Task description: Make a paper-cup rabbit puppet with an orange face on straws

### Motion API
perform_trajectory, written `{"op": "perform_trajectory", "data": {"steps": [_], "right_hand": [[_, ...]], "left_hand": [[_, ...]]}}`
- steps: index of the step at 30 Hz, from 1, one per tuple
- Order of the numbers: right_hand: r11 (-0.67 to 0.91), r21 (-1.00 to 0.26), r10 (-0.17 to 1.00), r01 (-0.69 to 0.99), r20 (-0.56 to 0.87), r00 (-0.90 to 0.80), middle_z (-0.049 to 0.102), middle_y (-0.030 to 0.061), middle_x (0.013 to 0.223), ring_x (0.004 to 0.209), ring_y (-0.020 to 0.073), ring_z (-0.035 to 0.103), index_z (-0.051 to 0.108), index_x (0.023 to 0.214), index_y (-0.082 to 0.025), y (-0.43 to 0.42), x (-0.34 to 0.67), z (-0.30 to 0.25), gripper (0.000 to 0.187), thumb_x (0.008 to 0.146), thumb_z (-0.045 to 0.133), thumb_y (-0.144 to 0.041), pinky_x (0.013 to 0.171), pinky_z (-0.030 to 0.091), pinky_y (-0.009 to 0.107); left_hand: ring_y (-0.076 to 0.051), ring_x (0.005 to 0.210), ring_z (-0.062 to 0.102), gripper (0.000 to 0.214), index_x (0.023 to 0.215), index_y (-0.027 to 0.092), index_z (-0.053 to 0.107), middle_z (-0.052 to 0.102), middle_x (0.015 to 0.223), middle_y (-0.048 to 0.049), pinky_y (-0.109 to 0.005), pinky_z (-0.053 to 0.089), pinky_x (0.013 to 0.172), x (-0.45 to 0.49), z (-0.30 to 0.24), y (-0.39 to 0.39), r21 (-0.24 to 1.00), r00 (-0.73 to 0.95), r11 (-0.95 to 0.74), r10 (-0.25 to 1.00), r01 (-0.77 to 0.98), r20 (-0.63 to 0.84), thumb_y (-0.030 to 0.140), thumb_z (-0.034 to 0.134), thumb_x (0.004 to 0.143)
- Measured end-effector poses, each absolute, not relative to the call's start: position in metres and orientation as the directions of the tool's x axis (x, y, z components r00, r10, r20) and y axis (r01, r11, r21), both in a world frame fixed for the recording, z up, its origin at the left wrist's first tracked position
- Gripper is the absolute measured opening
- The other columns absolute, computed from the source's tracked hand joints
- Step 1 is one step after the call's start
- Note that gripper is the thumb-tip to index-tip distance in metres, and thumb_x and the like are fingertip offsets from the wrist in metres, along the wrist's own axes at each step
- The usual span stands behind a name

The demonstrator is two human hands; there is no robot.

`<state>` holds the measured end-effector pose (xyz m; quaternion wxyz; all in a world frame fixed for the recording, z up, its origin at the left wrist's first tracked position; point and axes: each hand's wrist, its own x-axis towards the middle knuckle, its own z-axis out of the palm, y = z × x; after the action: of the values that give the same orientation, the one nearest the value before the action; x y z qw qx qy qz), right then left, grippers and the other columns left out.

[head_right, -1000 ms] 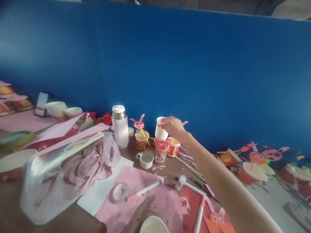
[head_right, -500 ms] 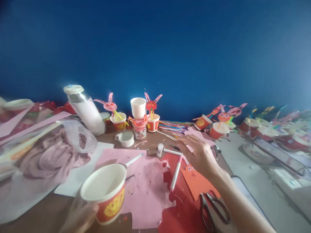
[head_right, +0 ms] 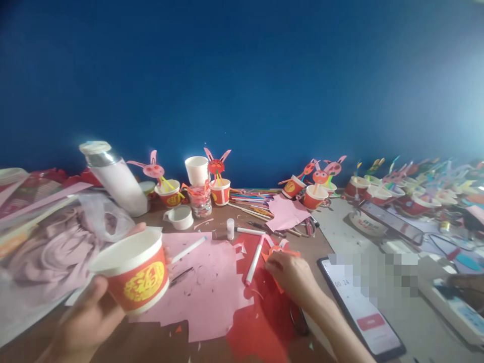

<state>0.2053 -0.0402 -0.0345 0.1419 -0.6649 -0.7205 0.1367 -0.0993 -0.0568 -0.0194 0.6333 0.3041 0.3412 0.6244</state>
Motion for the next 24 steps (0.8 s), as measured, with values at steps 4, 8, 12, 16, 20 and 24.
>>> {"op": "perform_trajectory", "data": {"steps": [4,8,12,16,20,24], "right_hand": [[0.124,-0.384,0.991,0.915,0.004,-0.133,0.064,0.0019,0.076,0.069,0.0167,0.058,0.065,0.08,-0.023,-0.052,0.185,-0.042,0.017,0.078,0.048,-0.026,0.057,0.038,0.024],[0.181,-0.346,0.979,0.921,-0.027,-0.203,0.064,0.0052,0.082,0.079,0.0208,0.059,0.065,0.092,-0.024,-0.058,0.172,-0.043,0.022,0.078,0.049,-0.025,0.064,0.041,0.028],[0.206,-0.344,0.975,0.916,-0.013,-0.224,0.067,0.0042,0.079,0.077,0.0213,0.059,0.067,0.081,-0.024,-0.06,0.17,-0.044,0.022,0.081,0.045,-0.026,0.068,0.041,0.031],[0.234,-0.377,0.972,0.896,0.063,-0.227,0.068,0.0019,0.072,0.068,0.0192,0.06,0.066,0.078,-0.026,-0.06,0.173,-0.045,0.024,0.081,0.042,-0.022,0.064,0.042,0.03],[0.299,-0.38,0.953,0.875,0.08,-0.291,0.068,0.001,0.069,0.065,0.019,0.061,0.066,0.078,-0.026,-0.06,0.17,-0.044,0.021,0.079,0.045,-0.025,0.06,0.043,0.029],[0.372,-0.385,0.925,0.845,0.081,-0.371,0.07,0.0015,0.075,0.068,0.0177,0.062,0.068,0.082,-0.024,-0.061,0.155,-0.034,0.019,0.079,0.049,-0.023,0.06,0.045,0.028]], "left_hand": [[-0.033,0.114,0.048,0.055,0.119,0.025,0.051,0.066,0.106,-0.0069,-0.045,0.045,0.089,-0.113,-0.001,-0.059,0.763,-0.001,0.066,0.996,-0.643,-0.087,0.041,0.061,0.067],[-0.035,0.107,0.053,0.053,0.116,0.024,0.054,0.067,0.103,-0.0063,-0.05,0.047,0.086,-0.119,0.005,-0.056,0.742,-0.123,-0.045,0.991,-0.669,-0.051,0.031,0.062,0.065],[-0.035,0.102,0.056,0.055,0.114,0.021,0.055,0.067,0.101,-0.0081,-0.05,0.049,0.082,-0.12,0.005,-0.048,0.739,-0.172,-0.148,0.984,-0.658,0.044,0.033,0.066,0.061],[-0.034,0.098,0.058,0.062,0.113,0.022,0.055,0.067,0.1,-0.0097,-0.045,0.052,0.075,-0.119,0.004,-0.045,0.735,-0.143,-0.193,0.981,-0.65,0.131,0.048,0.069,0.059],[-0.03,0.083,0.061,0.066,0.113,0.018,0.055,0.067,0.089,-0.0113,-0.035,0.053,0.056,-0.119,0.002,-0.049,0.729,-0.105,-0.226,0.972,-0.646,0.208,0.056,0.064,0.061],[-0.027,0.071,0.062,0.056,0.109,0.017,0.057,0.066,0.087,-0.0117,-0.031,0.051,0.047,-0.121,0.004,-0.058,0.7,-0.082,-0.182,0.981,-0.69,0.175,0.05,0.061,0.064]]}}
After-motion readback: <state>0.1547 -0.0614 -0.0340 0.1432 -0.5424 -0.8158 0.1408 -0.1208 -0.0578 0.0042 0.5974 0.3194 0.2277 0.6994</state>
